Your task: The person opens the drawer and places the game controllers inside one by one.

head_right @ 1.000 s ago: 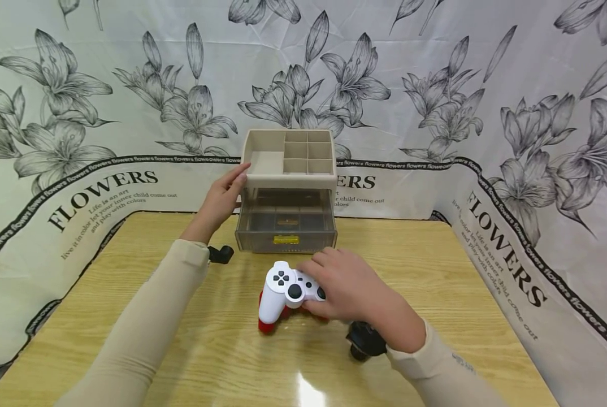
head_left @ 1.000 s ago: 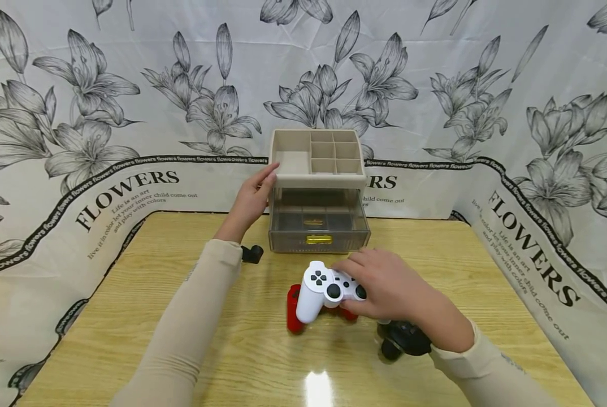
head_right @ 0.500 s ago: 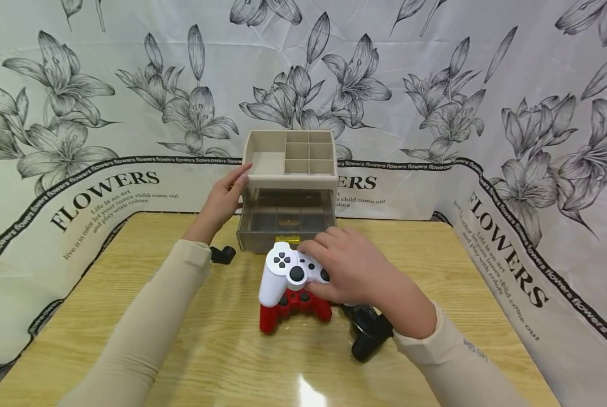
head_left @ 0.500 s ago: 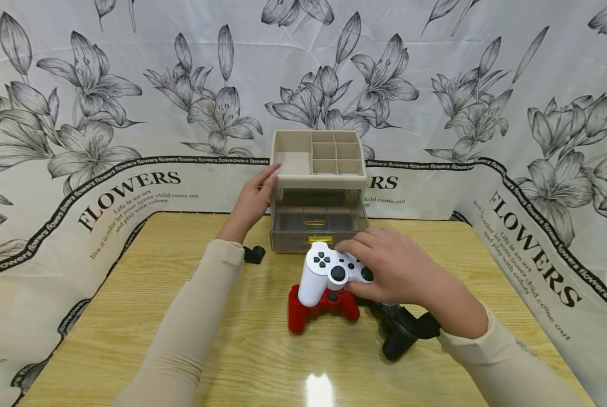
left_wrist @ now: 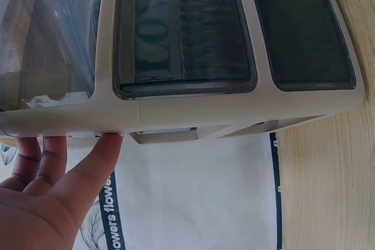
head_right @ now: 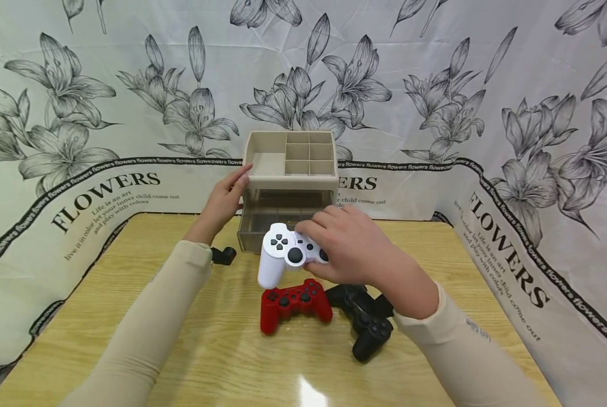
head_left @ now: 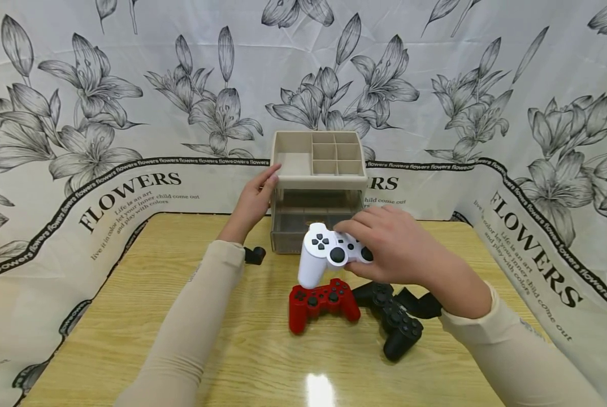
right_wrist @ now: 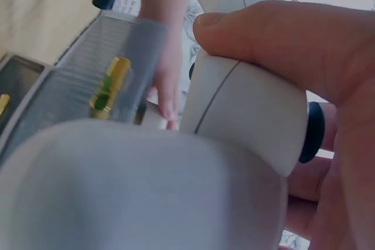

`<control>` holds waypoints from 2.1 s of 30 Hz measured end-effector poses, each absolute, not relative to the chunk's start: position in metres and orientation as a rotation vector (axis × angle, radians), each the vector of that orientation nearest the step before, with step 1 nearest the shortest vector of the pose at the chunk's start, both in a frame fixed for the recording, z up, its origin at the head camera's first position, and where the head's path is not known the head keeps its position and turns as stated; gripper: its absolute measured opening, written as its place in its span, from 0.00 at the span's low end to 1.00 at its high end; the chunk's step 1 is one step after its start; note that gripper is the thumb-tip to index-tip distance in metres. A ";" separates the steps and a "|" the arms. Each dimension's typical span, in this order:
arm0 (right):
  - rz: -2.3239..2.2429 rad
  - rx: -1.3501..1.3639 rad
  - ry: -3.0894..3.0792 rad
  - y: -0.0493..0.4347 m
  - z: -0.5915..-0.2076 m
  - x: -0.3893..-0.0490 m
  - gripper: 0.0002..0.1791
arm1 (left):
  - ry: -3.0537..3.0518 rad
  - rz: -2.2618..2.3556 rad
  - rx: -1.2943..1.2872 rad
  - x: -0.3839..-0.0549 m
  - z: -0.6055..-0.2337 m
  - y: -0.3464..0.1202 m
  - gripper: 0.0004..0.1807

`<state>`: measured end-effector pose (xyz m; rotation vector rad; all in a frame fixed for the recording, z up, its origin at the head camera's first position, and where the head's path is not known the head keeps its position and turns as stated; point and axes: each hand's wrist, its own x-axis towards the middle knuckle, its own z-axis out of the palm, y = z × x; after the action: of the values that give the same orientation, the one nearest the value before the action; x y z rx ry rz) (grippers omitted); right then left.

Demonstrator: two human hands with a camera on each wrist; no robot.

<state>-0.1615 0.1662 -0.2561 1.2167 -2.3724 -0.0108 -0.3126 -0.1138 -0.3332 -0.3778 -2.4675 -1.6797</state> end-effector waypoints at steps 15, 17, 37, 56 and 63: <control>-0.007 1.194 -2.313 0.165 -0.231 -0.180 0.28 | -2.432 -1.646 -0.402 -0.317 -0.338 -0.113 0.28; -0.006 1.186 -2.316 0.164 -0.230 -0.182 0.28 | -2.431 -1.640 -0.400 -0.318 -0.339 -0.113 0.28; 0.016 1.135 -2.304 0.151 -0.224 -0.211 0.31 | -2.435 -1.591 -0.366 -0.319 -0.341 -0.111 0.24; 0.063 1.065 -2.468 0.135 -0.231 -0.237 0.31 | -2.432 -1.563 -0.363 -0.320 -0.341 -0.110 0.23; 0.049 1.016 -2.566 0.129 -0.239 -0.245 0.31 | -2.427 -1.564 -0.369 -0.319 -0.342 -0.110 0.24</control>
<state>-0.2452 0.1294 -0.2385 1.0158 -2.5660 0.0486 -0.3193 -0.1098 -0.3419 -0.3693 -2.4266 -1.5644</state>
